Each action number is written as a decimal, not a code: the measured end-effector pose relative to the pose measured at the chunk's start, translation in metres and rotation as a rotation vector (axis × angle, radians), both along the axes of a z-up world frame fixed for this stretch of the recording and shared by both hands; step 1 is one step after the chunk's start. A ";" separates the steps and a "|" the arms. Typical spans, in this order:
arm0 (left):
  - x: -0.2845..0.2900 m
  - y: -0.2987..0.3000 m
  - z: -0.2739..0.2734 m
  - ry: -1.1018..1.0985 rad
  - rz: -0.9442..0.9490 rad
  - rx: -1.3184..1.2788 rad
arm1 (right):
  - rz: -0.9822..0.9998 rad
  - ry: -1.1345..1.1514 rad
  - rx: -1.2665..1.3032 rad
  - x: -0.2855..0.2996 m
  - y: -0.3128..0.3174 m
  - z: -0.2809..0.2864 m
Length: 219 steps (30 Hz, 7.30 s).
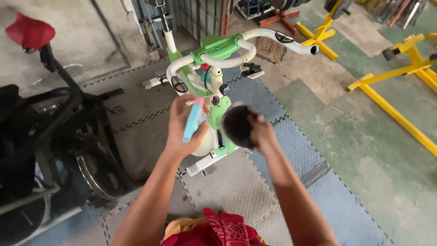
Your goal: Cleaning various gym equipment including elliptical machines and stationary bikes using a spray bottle and cloth.
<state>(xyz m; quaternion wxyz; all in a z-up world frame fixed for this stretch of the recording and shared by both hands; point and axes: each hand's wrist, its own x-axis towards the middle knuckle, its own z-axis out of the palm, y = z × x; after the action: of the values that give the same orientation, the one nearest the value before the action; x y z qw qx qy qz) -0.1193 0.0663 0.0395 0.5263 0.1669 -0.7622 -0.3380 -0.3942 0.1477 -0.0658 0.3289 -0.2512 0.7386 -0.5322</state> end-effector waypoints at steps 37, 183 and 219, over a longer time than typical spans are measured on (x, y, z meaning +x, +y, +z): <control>-0.047 -0.061 0.014 -0.229 -0.144 -0.255 | 0.630 0.991 0.645 -0.001 -0.268 0.124; -0.195 -0.113 -0.051 -0.187 0.350 0.067 | 0.784 0.995 0.021 -0.226 -0.319 0.052; -0.250 -0.091 -0.048 0.207 0.485 0.278 | 1.310 1.056 -0.293 -0.203 -0.372 0.069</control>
<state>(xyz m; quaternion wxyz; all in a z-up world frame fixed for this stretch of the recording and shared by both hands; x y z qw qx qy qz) -0.3697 -0.0247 -0.0086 0.6387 0.3792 -0.5888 -0.3186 -0.5970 -0.2244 0.0036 0.1471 -0.8827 0.4244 -0.1379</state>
